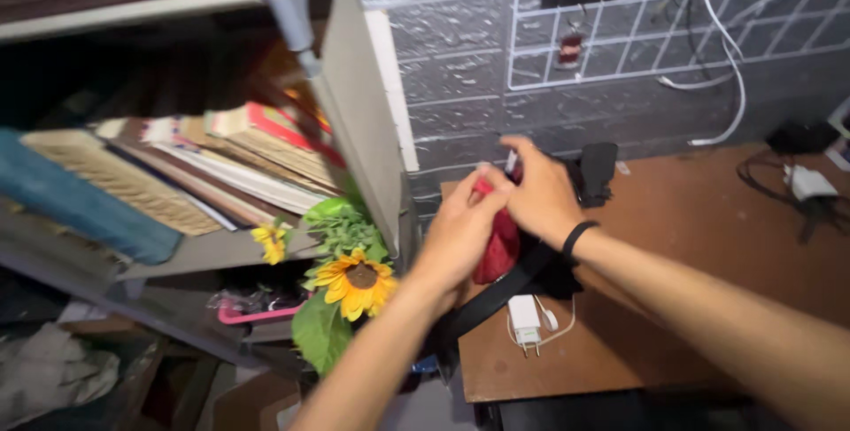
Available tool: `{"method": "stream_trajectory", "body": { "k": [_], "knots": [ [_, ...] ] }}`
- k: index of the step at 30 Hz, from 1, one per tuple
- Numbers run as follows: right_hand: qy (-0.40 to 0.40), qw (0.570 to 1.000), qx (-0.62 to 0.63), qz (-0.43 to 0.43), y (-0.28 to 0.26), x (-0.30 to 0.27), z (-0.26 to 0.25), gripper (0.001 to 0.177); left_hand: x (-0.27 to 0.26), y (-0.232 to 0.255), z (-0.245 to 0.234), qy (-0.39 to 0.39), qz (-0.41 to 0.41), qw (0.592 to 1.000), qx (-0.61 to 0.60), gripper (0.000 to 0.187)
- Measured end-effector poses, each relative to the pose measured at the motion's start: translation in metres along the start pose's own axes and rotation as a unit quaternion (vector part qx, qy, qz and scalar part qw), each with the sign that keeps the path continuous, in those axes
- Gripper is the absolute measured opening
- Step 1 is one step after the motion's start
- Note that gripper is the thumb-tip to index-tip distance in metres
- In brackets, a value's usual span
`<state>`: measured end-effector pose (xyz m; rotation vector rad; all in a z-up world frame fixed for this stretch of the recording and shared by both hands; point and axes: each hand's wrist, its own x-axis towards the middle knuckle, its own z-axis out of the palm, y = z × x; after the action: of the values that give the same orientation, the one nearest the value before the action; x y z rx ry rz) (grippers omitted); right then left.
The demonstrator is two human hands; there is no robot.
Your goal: The person packs a red first aid kit with items including bandages, scissors, wipes, and small bottles, then closes the kit and places it on a shelf. The person also organizes a brown plastic tray with toiletries and small packets on the table.
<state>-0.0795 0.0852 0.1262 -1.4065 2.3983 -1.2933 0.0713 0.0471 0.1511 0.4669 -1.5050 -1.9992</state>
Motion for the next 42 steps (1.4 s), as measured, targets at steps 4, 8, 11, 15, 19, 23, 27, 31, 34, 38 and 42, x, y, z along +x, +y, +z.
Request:
{"method": "stream_trajectory", "body": {
  "k": [4,8,11,15,19,23,27,31,34,38,42],
  "knots": [
    [0.08,0.982,0.092,-0.145,-0.055,0.036,-0.034,0.045,-0.05,0.109,-0.029,0.0,-0.07,0.997,0.043,0.05],
    [-0.012,0.963,0.228,-0.146,-0.117,0.07,-0.063,0.05,-0.093,0.201,-0.061,0.094,0.062,0.985,0.132,0.042],
    [-0.081,0.932,0.287,-0.205,-0.159,0.084,-0.074,0.066,-0.108,0.246,-0.091,0.184,0.144,0.958,0.168,0.036],
    [-0.151,0.929,0.282,-0.185,-0.211,0.094,-0.079,0.097,-0.095,0.282,-0.123,0.302,0.232,0.889,0.256,0.038],
    [-0.157,0.941,0.255,-0.156,-0.24,0.091,-0.074,0.115,-0.074,0.302,-0.15,0.466,0.238,0.756,0.392,0.052],
    [-0.125,0.943,0.242,-0.189,-0.256,0.09,-0.068,0.117,-0.066,0.311,-0.173,0.472,0.268,0.727,0.42,0.073],
    [-0.114,0.942,0.263,-0.175,-0.273,0.091,-0.064,0.104,-0.061,0.317,-0.187,0.409,0.223,0.787,0.405,0.084],
    [-0.123,0.928,0.283,-0.208,-0.277,0.094,-0.059,0.085,-0.051,0.319,-0.193,0.302,0.27,0.834,0.376,0.068],
    [-0.114,0.915,0.266,-0.282,-0.278,0.096,-0.057,0.079,-0.046,0.321,-0.196,0.253,0.286,0.847,0.369,0.055],
    [-0.119,0.923,0.259,-0.26,-0.28,0.097,-0.059,0.075,-0.041,0.318,-0.197,0.278,0.302,0.821,0.397,0.048],
    [-0.103,0.942,0.215,-0.237,-0.282,0.097,-0.06,0.073,-0.039,0.317,-0.198,0.316,0.308,0.811,0.384,0.045]
  ]
}}
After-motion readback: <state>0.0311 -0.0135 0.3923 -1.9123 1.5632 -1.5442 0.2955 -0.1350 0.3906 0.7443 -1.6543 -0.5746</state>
